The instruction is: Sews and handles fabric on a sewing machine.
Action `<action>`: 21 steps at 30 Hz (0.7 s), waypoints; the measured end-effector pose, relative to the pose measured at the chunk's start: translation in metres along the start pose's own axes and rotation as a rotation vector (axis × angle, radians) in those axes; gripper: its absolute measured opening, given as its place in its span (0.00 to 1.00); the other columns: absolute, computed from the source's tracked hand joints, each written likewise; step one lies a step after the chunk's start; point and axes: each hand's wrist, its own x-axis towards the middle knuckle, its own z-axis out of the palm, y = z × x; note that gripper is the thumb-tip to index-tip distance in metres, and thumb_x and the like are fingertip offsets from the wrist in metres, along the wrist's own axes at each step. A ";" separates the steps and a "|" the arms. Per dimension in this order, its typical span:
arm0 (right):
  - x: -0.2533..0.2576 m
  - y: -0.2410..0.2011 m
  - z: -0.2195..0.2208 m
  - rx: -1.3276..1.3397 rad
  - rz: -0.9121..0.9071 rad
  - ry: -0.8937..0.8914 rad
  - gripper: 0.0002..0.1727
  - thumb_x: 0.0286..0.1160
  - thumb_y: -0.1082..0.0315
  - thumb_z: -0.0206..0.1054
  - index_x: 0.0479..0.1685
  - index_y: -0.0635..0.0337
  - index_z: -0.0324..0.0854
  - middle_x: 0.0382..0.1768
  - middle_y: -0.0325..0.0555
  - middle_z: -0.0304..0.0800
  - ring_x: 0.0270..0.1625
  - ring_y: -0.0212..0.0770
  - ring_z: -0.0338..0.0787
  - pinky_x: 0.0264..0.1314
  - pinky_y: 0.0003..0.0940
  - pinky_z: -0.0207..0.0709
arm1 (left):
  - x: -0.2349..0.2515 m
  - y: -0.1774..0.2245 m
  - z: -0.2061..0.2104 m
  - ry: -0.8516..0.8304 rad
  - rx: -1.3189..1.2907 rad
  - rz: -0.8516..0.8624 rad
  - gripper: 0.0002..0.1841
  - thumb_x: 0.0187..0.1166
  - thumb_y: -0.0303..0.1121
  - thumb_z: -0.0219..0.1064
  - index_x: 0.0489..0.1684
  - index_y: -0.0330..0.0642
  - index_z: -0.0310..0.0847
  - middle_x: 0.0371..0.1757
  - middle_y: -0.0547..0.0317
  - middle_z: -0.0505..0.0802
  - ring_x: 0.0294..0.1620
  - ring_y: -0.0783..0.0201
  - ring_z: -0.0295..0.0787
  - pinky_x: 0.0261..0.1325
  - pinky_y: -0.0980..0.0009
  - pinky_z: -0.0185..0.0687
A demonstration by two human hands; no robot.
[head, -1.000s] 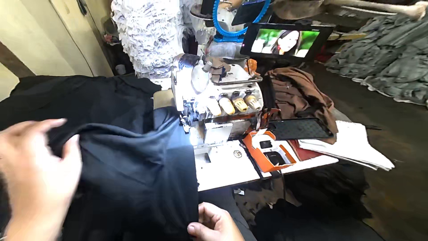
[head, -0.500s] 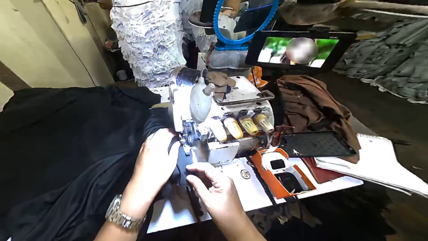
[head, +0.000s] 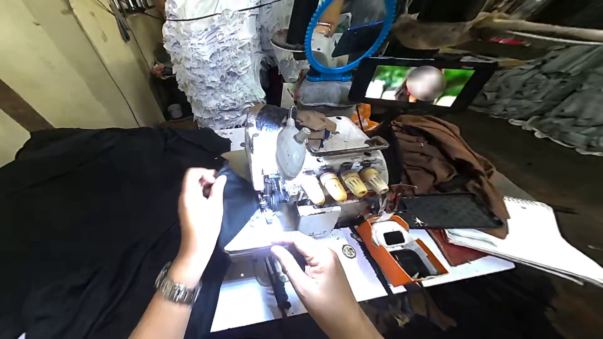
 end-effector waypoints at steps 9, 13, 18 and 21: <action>0.007 0.000 0.008 0.005 -0.202 -0.093 0.16 0.82 0.67 0.64 0.62 0.59 0.90 0.65 0.47 0.90 0.64 0.30 0.90 0.67 0.23 0.83 | -0.115 0.053 -0.032 -0.027 -0.652 0.003 0.08 0.79 0.29 0.70 0.39 0.58 0.79 0.49 0.80 0.89 0.59 0.84 0.83 0.62 0.85 0.79; 0.002 0.011 -0.015 -0.137 -0.131 -0.092 0.12 0.83 0.66 0.61 0.45 0.54 0.92 0.45 0.38 0.91 0.48 0.24 0.89 0.53 0.19 0.84 | -0.131 0.042 -0.025 -0.104 -0.469 0.085 0.06 0.81 0.34 0.70 0.42 0.51 0.76 0.49 0.71 0.85 0.59 0.82 0.80 0.65 0.84 0.76; 0.003 0.001 -0.043 -0.293 -0.145 -0.114 0.14 0.83 0.62 0.57 0.42 0.50 0.91 0.41 0.34 0.91 0.44 0.25 0.89 0.48 0.24 0.84 | -0.146 0.024 -0.010 -0.034 0.105 0.212 0.27 0.71 0.57 0.75 0.58 0.48 0.80 0.56 0.51 0.86 0.65 0.55 0.81 0.74 0.56 0.70; 0.007 -0.043 -0.041 0.136 -0.347 -0.253 0.13 0.89 0.53 0.60 0.49 0.50 0.84 0.50 0.33 0.90 0.60 0.25 0.84 0.67 0.25 0.76 | -0.133 0.031 -0.026 -0.129 0.032 0.221 0.19 0.68 0.39 0.74 0.53 0.39 0.85 0.50 0.50 0.93 0.56 0.56 0.89 0.63 0.54 0.81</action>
